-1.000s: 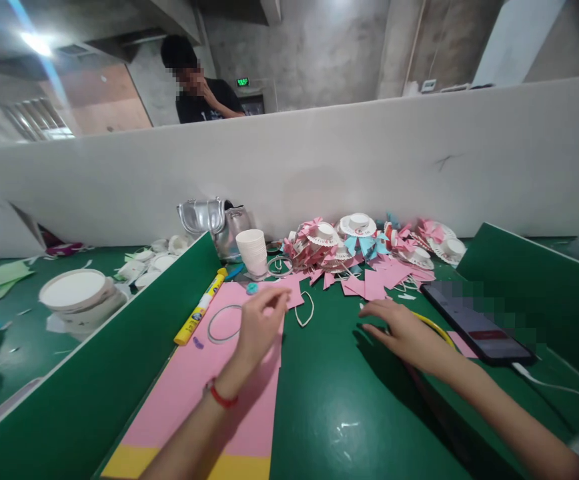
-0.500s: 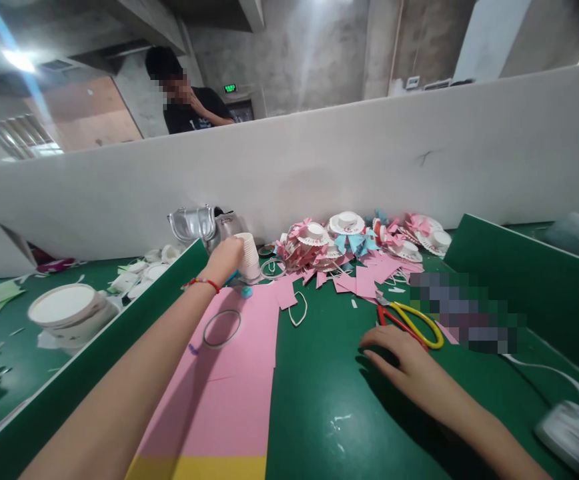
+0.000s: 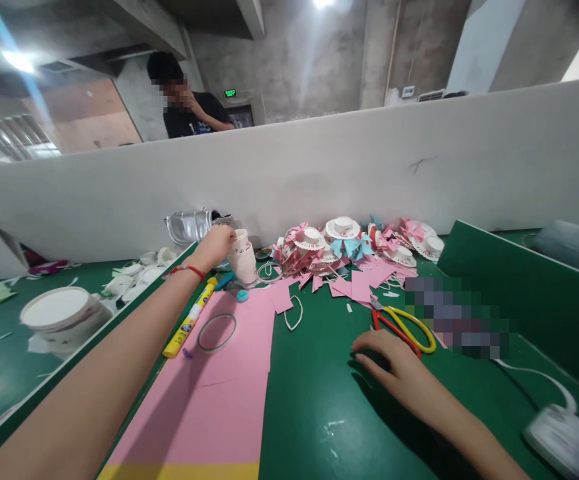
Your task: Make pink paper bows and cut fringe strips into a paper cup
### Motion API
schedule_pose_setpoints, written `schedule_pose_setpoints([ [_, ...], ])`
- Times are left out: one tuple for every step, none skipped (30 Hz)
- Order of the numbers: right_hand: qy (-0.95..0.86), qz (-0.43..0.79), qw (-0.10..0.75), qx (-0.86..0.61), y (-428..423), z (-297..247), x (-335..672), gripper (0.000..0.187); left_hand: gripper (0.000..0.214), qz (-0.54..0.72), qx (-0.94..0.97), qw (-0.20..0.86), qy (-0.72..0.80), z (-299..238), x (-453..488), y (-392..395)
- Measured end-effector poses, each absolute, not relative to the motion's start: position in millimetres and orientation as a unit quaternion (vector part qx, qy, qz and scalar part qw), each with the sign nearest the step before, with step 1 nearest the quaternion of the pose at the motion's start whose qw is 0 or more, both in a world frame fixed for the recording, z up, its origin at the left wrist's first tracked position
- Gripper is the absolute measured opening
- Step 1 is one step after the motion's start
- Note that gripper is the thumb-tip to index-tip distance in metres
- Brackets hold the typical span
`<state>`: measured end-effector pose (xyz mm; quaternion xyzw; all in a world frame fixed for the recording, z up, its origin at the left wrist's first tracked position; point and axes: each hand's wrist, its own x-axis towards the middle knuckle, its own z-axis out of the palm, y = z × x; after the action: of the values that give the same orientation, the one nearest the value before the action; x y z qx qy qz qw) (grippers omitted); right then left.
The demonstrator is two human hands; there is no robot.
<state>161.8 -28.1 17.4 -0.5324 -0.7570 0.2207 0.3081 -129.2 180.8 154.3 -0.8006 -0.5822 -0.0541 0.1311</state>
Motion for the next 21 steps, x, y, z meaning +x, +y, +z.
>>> schedule_pose_setpoints([
  [-0.756,0.223,0.309,-0.532,-28.4,17.0,161.5,0.012,0.024,-0.058,-0.801,0.141,-0.579,154.8,-128.6,178.9],
  [-0.756,0.225,0.31,-0.532,-28.8,16.6,161.1,0.012,0.027,-0.063,-0.8,0.151,-0.577,154.8,-128.1,177.1],
  [-0.755,0.228,0.31,-0.531,-29.2,16.3,160.7,0.012,0.028,-0.068,-0.799,0.159,-0.575,154.4,-127.8,175.4],
  [-0.754,0.23,0.312,-0.531,-29.5,16.1,160.4,0.012,0.027,-0.073,-0.798,0.167,-0.574,153.9,-127.7,174.2],
  [-0.753,0.233,0.313,-0.531,-29.6,16.1,160.3,0.012,0.026,-0.079,-0.797,0.173,-0.573,153.4,-127.8,173.3],
  [-0.751,0.235,0.315,-0.53,-29.6,16.1,160.3,0.012,0.024,-0.085,-0.796,0.179,-0.572,153.2,-128.1,173.0],
  [-0.75,0.238,0.316,-0.53,-29.5,16.2,160.5,0.012,0.022,-0.093,-0.794,0.184,-0.572,153.7,-128.6,172.9],
  [-0.749,0.241,0.318,-0.529,-29.3,16.2,160.7,0.012,0.02,-0.102,-0.792,0.188,-0.572,155.2,-129.0,173.0],
  [-0.747,0.245,0.321,-0.529,-29.0,16.2,160.9,0.012,0.018,-0.114,-0.789,0.193,-0.572,157.8,-129.4,172.9],
  [-0.745,0.249,0.324,-0.528,-28.8,16.1,161.0,0.012,0.017,-0.128,-0.785,0.199,-0.572,161.9,-129.4,172.2],
  [-0.742,0.252,0.329,-0.527,-28.7,15.7,161.1,0.012,0.016,-0.142,-0.781,0.206,-0.572,167.1,-129.0,170.3],
  [-0.738,0.256,0.335,-0.527,-28.8,15.3,160.9,0.012,0.017,-0.16,-0.776,0.214,-0.572,173.3,-127.9,166.6],
  [-0.733,0.261,0.342,-0.527,-29.0,14.7,160.6,0.012,0.018,-0.179,-0.77,0.223,-0.57,179.7,-126.1,160.6],
  [-0.726,0.266,0.351,-0.528,-29.3,14.3,160.1,0.012,0.019,-0.196,-0.766,0.231,-0.567,185.5,-123.3,151.9],
  [-0.719,0.272,0.36,-0.529,-29.6,14.1,159.5,0.013,0.019,-0.223,-0.759,0.238,-0.563,189.6,-119.6,140.2],
  [-0.709,0.281,0.37,-0.531,-30.0,14.2,158.6,0.013,0.017,-0.278,-0.758,0.234,-0.542,191.2,-114.8,125.6],
  [-0.698,0.291,0.381,-0.532,-30.3,14.7,157.4,0.015,0.015,-0.321,-0.765,0.217,-0.514,189.4,-109.0,108.6],
  [-0.686,0.305,0.392,-0.533,-30.7,15.5,155.8,0.019,0.013,-0.338,-0.783,0.184,-0.489,183.7,-102.3,89.8],
  [-0.674,0.32,0.403,-0.531,-30.9,16.4,153.7,0.024,0.012,-0.342,-0.805,0.139,-0.464,174.1,-94.9,70.3],
  [-0.662,0.337,0.414,-0.525,-31.2,17.2,150.9,0.031,0.011,-0.347,-0.825,0.074,-0.441,161.1,-87.0,51.2],
  [-0.653,0.358,0.424,-0.516,-31.4,17.5,147.5,0.039,0.011,-0.337,-0.846,-0.008,-0.412,145.7,-79.0,33.8],
])
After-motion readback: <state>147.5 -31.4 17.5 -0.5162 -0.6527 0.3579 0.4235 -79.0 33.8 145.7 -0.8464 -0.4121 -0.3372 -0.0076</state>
